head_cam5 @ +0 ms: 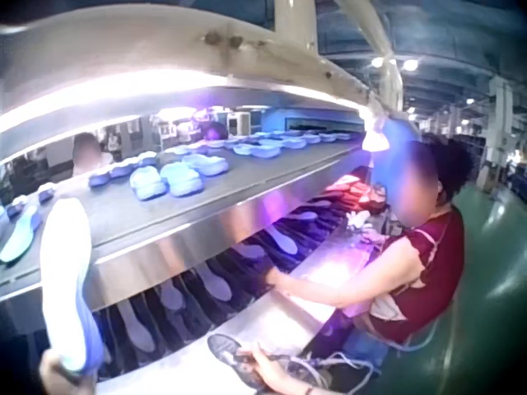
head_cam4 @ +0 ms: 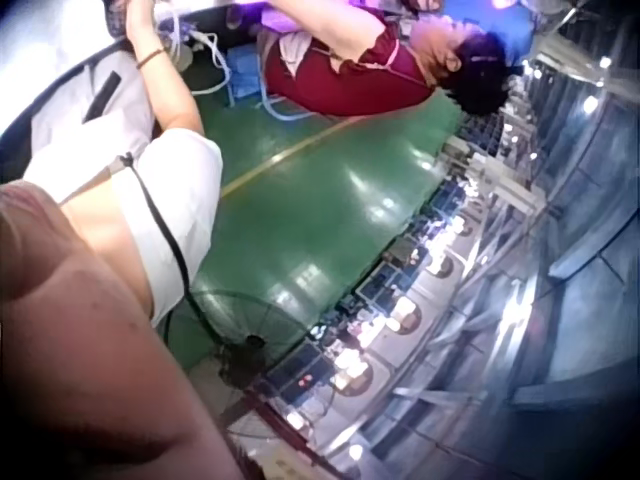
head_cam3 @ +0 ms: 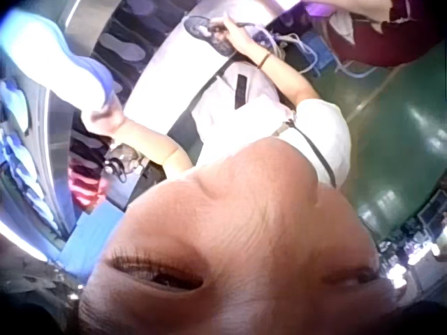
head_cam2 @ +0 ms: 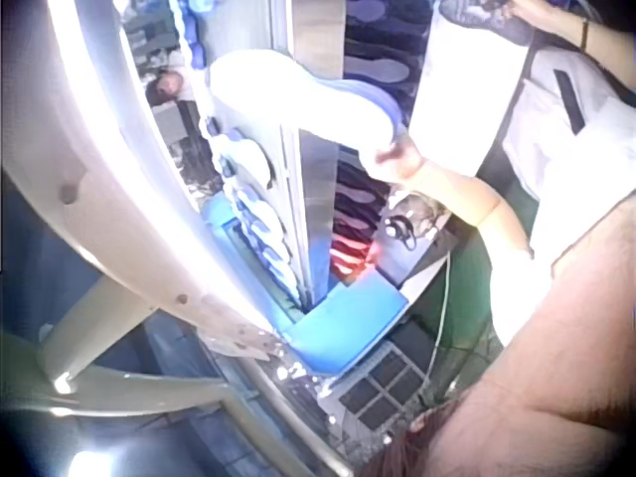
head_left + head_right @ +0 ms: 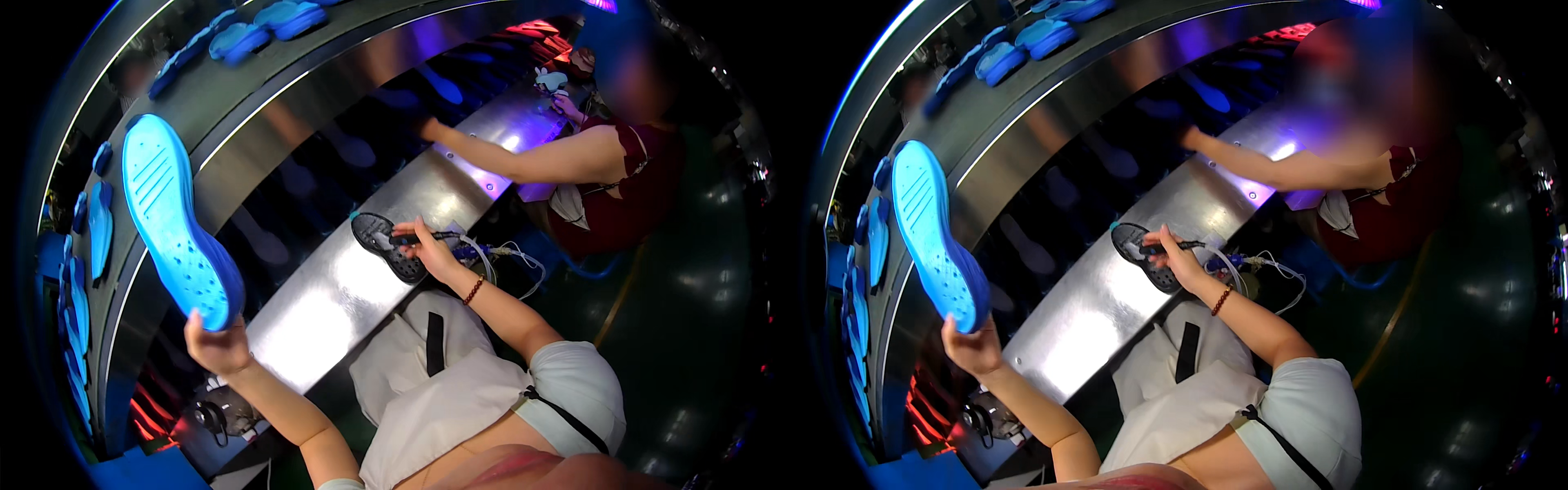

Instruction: The person scrubs the soles of blue plastic slippers using a brush. They pick up a slipper from a conveyor belt, scrub the bottom surface, and place it back on the belt. The process is repeated for multiple slippers in a continuous loop.

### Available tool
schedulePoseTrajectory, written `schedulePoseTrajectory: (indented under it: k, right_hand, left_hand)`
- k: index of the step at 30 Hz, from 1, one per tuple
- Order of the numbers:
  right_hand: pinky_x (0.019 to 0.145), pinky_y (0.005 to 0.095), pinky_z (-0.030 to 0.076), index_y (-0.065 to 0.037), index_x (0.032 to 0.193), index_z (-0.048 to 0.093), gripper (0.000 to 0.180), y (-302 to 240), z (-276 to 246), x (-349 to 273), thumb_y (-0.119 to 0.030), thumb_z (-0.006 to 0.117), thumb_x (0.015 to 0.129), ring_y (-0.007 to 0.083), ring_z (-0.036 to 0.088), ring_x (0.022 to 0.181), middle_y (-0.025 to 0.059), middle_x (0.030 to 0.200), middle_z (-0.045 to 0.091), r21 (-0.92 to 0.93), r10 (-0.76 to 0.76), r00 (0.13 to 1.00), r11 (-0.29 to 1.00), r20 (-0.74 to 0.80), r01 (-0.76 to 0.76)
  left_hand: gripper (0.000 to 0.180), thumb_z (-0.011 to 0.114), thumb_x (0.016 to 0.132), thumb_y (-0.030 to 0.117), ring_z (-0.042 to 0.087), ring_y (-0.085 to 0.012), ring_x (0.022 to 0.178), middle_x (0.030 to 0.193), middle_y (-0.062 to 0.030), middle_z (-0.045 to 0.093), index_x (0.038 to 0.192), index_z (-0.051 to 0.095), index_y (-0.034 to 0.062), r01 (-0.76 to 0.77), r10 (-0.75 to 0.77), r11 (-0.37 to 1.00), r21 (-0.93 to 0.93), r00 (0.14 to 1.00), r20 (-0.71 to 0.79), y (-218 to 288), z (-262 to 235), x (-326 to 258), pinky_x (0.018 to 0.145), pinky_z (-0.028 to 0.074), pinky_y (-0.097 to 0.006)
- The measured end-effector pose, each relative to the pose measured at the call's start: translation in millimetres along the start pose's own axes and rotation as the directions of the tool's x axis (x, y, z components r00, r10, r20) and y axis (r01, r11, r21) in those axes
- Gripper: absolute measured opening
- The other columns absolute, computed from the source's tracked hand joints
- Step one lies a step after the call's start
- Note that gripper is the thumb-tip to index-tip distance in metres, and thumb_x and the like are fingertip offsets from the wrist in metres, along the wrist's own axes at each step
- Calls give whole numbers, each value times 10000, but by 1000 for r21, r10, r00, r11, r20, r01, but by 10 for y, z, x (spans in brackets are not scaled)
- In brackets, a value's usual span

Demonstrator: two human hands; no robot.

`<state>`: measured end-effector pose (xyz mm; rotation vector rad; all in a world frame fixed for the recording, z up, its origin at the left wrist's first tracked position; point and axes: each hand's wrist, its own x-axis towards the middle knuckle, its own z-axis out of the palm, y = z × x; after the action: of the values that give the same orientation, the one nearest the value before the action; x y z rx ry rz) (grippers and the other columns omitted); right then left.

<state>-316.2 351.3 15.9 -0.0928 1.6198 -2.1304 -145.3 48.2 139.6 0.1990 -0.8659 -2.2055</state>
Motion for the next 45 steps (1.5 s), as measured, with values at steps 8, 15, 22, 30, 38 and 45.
schedulePoseTrajectory:
  k: [8,15,22,30,38,45]
  right_hand:
    - [729,252,476,43,1060,543,268,-78,-105,95,-47,585,812,146,588,782,106,884,614,179,-155,987,973,54,143]
    - [815,268,471,58,1009,572,231,-497,321,-235,23,571,781,173,597,887,163,1004,611,201,-128,897,979,422,45]
    - [793,265,472,51,1030,570,236,-324,649,138,-35,549,811,163,585,857,135,959,617,92,-2,921,995,391,-37]
    - [674,221,464,9,906,642,187,-361,952,120,-90,646,747,121,603,747,84,832,652,-259,-269,890,890,368,376]
    - [680,306,491,-13,859,654,183,-560,684,-537,-62,631,684,243,638,727,154,788,644,-388,-137,539,550,831,739]
    - [633,194,467,26,912,639,161,-931,956,-354,-51,628,771,114,603,723,90,837,650,-350,-298,780,766,550,540]
  left_hand:
    - [688,591,741,326,502,-363,1042,1158,-210,496,1270,329,-29,676,-544,699,-232,714,441,-1234,-593,-1005,921,382,-492]
    - [956,201,723,782,425,-352,1148,1260,-208,418,1336,273,52,706,-642,645,-292,708,294,-1656,-255,-910,947,357,-490]
    - [1008,-1,706,788,576,-318,916,1009,-200,561,1249,394,35,660,-632,694,-288,750,196,-1651,80,-970,822,462,-454]
    - [889,105,764,740,464,-291,1089,1175,-163,476,1287,354,65,629,-612,740,-240,777,150,-1799,128,-939,935,367,-427]
    - [864,61,782,707,529,-308,1005,1075,-195,529,1251,385,57,492,-486,868,-71,869,92,-1447,-170,-660,880,427,-452]
    - [949,66,730,777,527,-328,1023,1136,-224,497,1319,313,75,701,-601,684,-204,699,386,-1426,148,-927,865,439,-472]
